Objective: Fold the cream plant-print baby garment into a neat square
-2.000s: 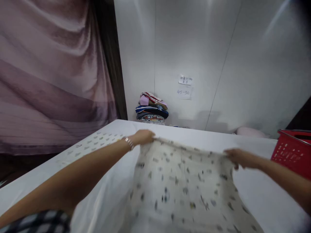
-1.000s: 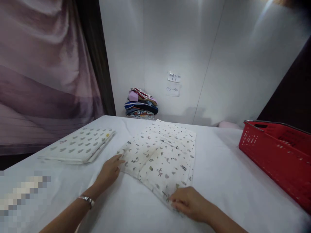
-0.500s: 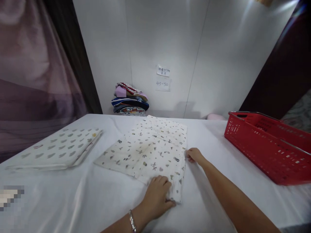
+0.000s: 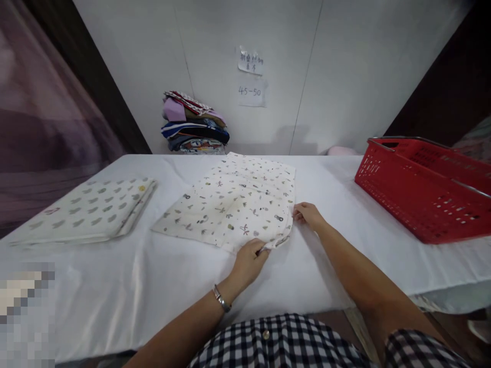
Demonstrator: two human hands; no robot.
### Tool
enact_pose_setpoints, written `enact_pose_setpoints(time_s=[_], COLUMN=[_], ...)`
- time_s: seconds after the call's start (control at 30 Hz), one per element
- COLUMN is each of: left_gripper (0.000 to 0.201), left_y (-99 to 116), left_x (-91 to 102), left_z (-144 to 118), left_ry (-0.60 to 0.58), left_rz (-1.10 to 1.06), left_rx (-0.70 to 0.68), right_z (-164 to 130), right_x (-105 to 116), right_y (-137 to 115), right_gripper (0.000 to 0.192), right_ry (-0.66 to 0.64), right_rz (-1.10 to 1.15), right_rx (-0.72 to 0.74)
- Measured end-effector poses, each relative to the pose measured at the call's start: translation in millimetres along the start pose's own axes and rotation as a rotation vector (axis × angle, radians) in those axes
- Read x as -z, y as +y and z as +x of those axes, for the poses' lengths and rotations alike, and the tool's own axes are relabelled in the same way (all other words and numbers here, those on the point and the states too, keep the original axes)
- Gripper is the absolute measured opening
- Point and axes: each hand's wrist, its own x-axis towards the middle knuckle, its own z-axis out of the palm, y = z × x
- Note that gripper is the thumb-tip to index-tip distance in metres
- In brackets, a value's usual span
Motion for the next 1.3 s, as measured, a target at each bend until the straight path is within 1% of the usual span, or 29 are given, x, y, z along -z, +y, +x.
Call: enact_pose_setpoints(time_s=[0.1,0.23,0.3,0.37,0.47,0.6,0.67,0.73,0.83,0.9,1.0,1.07,1.13,1.2,1.3], left_gripper=[0.028,0.025,0.023,0.021,0.02,0.021,0.02,0.026,0.039,0.042,0.041,0.035,0.027,0.022,0.023], left_y=[-2,-2,-1,1,3,5,7,12,23,29,34,32,28,22,14], left_x=[-1.6,-3.6,-4.5,-5.4,-5.7,-1.7,2.0,5.0,4.1,-1.3,-14.0,-22.7,-29.3,-33.2,-34.1], left_z=[-1,-4,-5,-5,-6,-8,-7,-3,14,32,61,77,89,94,95], left_ry=[0.035,0.051,0.044,0.026,-0.01,-0.051,-0.089,-0.123,-0.107,-0.086,-0.108,-0.13,-0.148,-0.171,-0.191], left_rz=[-0.101,-0.145,-0.133,-0.113,-0.071,-0.002,0.035,0.061,0.075,0.074,0.115,0.18,0.198,0.151,0.061], left_rx=[0.0,-0.042,-0.055,-0.057,-0.065,-0.079,-0.07,-0.036,0.038,0.093,0.194,0.242,0.267,0.285,0.319], right_z=[-31,-77,-93,-101,-103,-99,-99,-101,-102,-102,-100,-99,-99,-99,-100], right_x=[-2,-6,-9,-12,-19,-27,-30,-32,-34,-35,-36,-37,-38,-38,-37], right_y=[11,26,31,35,37,35,33,31,32,35,40,43,44,43,41], right_gripper=[0.013,0.021,0.023,0.026,0.025,0.017,0.014,0.013,0.01,0.009,0.013,0.017,0.02,0.021,0.023], right_ry=[-0.083,-0.283,-0.342,-0.38,-0.401,-0.382,-0.363,-0.344,-0.317,-0.3,-0.302,-0.312,-0.316,-0.31,-0.328], right_rz=[0.025,0.044,0.068,0.112,0.181,0.211,0.213,0.227,0.257,0.266,0.267,0.272,0.282,0.29,0.3], right_rx=[-0.027,-0.116,-0.152,-0.168,-0.159,-0.132,-0.128,-0.123,-0.106,-0.078,-0.016,0.013,0.026,0.018,-0.007])
